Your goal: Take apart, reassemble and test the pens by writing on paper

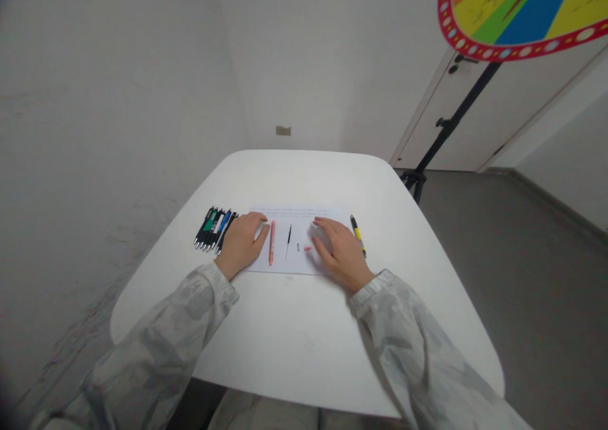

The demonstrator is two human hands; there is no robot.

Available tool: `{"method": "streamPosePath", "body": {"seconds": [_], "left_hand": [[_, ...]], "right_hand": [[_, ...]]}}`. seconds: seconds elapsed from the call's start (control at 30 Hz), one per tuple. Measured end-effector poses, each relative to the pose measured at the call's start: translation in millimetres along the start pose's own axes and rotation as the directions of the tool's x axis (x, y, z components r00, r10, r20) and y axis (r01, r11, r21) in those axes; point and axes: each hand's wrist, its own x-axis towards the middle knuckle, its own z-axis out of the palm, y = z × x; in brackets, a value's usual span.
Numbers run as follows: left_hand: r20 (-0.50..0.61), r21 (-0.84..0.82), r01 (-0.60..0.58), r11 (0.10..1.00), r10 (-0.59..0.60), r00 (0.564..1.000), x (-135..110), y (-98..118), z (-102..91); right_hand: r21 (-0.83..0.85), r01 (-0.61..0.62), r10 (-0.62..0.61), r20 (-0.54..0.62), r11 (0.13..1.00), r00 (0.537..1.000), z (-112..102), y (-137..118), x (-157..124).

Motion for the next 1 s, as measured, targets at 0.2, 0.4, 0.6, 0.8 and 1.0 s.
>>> {"method": "streamPosePath", "body": {"seconds": [0.2, 0.4, 0.6, 0.8, 1.0], "left_hand": [[-0.012, 0.059, 0.012, 0.998, -0.011, 1.000, -2, -8, 6.4], [0.033, 0.080, 0.010, 0.997, -0.013, 0.999, -4, -8, 9.1], [0.033, 0.096, 0.013, 0.995, -0.016, 0.999, -3, -6, 7.6], [0.036, 0.074, 0.016, 0.997, -0.019, 0.999, -3, -4, 5.4], [0.014, -0.128, -0.069, 0.989, 0.072, 0.997, -2, 9, -1.9]], "right_hand": [[-0.089, -0.068, 0.074, 0.063, 0.994, 0.995, 10, 9, -4], [-0.152, -0.112, 0.122, 0.056, 0.982, 0.991, 14, 14, -7], [-0.171, -0.107, 0.120, 0.073, 0.980, 0.990, 12, 11, -6], [-0.167, -0.100, 0.112, 0.063, 0.981, 0.992, 11, 9, -5], [-0.056, -0.050, 0.054, 0.083, 0.997, 0.995, 4, -3, 0]]}}
